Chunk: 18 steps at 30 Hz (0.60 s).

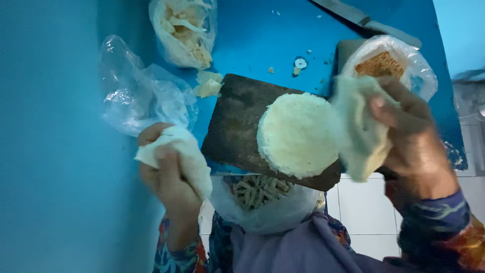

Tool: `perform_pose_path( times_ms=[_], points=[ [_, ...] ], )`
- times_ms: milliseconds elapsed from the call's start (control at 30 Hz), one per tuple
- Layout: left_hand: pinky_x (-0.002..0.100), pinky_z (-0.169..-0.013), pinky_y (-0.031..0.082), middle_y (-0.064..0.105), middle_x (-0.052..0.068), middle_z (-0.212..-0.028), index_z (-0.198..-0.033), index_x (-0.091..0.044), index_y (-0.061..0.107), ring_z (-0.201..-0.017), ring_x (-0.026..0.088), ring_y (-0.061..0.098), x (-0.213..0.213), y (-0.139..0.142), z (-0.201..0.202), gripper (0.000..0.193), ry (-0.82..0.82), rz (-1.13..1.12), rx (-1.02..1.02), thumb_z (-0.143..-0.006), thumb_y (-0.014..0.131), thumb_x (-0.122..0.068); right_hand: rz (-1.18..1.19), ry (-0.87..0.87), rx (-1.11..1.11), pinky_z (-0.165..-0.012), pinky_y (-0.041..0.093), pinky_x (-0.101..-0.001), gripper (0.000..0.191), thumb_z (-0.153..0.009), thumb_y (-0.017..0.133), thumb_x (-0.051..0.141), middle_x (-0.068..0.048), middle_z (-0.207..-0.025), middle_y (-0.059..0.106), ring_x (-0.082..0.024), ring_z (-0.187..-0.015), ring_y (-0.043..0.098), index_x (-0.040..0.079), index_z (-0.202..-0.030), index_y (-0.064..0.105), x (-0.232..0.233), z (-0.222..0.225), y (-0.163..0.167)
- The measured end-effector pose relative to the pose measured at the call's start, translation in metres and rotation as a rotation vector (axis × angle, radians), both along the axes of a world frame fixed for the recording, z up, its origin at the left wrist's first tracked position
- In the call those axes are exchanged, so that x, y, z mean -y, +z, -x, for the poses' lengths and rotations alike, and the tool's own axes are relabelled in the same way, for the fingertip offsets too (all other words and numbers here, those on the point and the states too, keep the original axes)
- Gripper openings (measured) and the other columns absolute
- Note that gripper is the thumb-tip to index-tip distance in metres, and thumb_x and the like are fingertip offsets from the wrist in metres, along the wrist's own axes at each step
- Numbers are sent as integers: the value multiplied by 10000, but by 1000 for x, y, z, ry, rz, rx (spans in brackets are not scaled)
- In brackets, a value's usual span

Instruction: The person tears apart soft white spongy cakes by hand over a wooden board, peeling off pieces and setting them aside, then uses a knife to slice the cakes into smaller wedge-shaped pieces on the board. Cut pieces are placed on the table beside the board.

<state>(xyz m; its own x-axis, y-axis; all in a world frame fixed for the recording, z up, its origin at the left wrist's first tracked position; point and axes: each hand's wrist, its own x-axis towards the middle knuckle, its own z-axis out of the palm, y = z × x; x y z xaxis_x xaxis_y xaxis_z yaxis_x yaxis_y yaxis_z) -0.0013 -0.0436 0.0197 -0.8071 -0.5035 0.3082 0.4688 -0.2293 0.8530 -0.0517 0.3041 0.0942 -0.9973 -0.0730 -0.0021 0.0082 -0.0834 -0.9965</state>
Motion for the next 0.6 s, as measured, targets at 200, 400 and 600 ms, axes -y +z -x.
perform_pose_path(
  times_ms=[200, 400, 600],
  points=[
    [310, -599, 577, 741, 50, -955, -1267, -97, 694, -739, 136, 713, -21, 34, -8, 332, -298, 610, 294, -959, 729, -218, -151, 76, 267, -768, 581, -341, 399, -1013, 573, 279, -98, -1080, 630, -176, -937, 651, 33, -1327, 574, 48, 13, 1],
    [424, -529, 533, 667, 109, -964, -1330, -176, 665, -655, 305, 689, -50, 25, 1, 428, -494, 1163, 153, -931, 757, -299, -560, 121, 308, -782, 574, -356, 481, -944, 571, 287, -74, -1181, 660, -178, -987, 653, 106, -1388, 548, 43, 17, -3],
    [446, -494, 521, 644, 71, -898, -1183, -193, 672, -639, 323, 685, -63, 8, 6, 320, -391, 1326, 139, -872, 746, -211, -431, 101, 341, -825, 545, -343, 487, -931, 603, 261, -54, -1248, 671, -182, -1062, 635, 91, -1386, 565, 42, 13, -3]
  ],
)
